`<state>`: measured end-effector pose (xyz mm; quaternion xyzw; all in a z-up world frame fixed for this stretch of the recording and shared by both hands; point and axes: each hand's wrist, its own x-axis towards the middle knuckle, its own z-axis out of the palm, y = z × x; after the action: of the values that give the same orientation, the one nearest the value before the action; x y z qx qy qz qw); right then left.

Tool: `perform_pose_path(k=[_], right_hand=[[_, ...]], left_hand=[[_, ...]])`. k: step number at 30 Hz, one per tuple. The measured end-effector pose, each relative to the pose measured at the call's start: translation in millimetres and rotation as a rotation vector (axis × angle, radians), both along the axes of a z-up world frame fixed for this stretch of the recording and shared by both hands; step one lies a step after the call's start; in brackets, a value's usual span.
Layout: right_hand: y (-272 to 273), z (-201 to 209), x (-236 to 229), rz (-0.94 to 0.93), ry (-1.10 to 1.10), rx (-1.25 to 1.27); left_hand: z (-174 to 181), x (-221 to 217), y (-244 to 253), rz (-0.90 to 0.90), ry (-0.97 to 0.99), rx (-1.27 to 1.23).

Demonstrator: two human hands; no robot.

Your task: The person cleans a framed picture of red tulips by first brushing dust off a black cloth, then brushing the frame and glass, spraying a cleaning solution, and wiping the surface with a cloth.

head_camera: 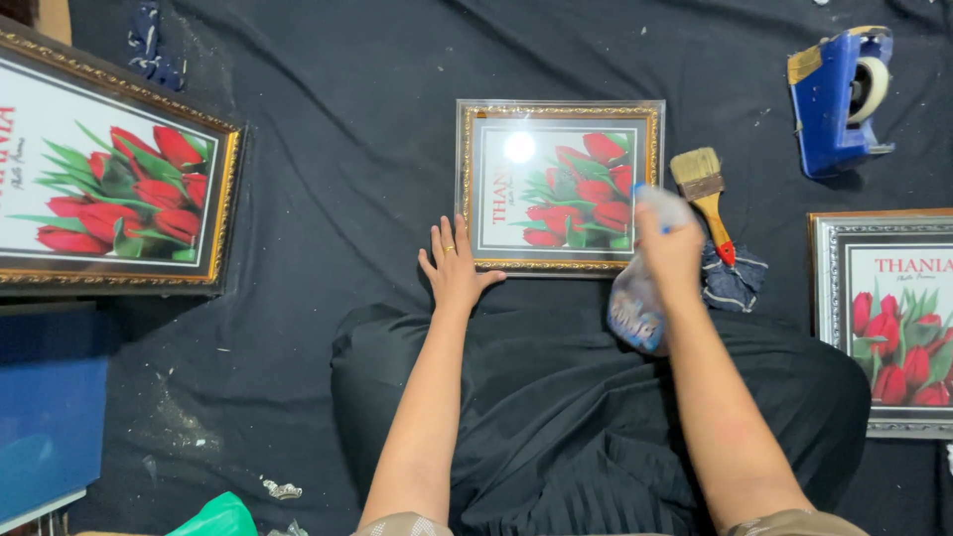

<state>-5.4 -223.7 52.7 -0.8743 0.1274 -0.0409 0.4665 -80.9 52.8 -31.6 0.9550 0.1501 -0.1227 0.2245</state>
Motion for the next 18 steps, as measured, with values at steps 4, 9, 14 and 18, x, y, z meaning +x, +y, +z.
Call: perform_pose_path(k=[4, 9, 14, 18], right_hand=[[-85, -12, 62, -0.047, -0.272, 0.118], [-125, 8, 126, -0.009, -0.432, 0.219], [-63, 3, 98, 0.150, 0.022, 0.012], [11, 18, 58, 0.283, 0.150, 0.258]], left_hand=[[-21, 2, 0, -0.038, 0.001, 0.082], [-35, 3, -2, -0.063, -0.012, 0.233], [-42, 3, 0, -0.052, -0.020, 0.239], [-44, 2, 0, -0.058, -0.044, 0.253]])
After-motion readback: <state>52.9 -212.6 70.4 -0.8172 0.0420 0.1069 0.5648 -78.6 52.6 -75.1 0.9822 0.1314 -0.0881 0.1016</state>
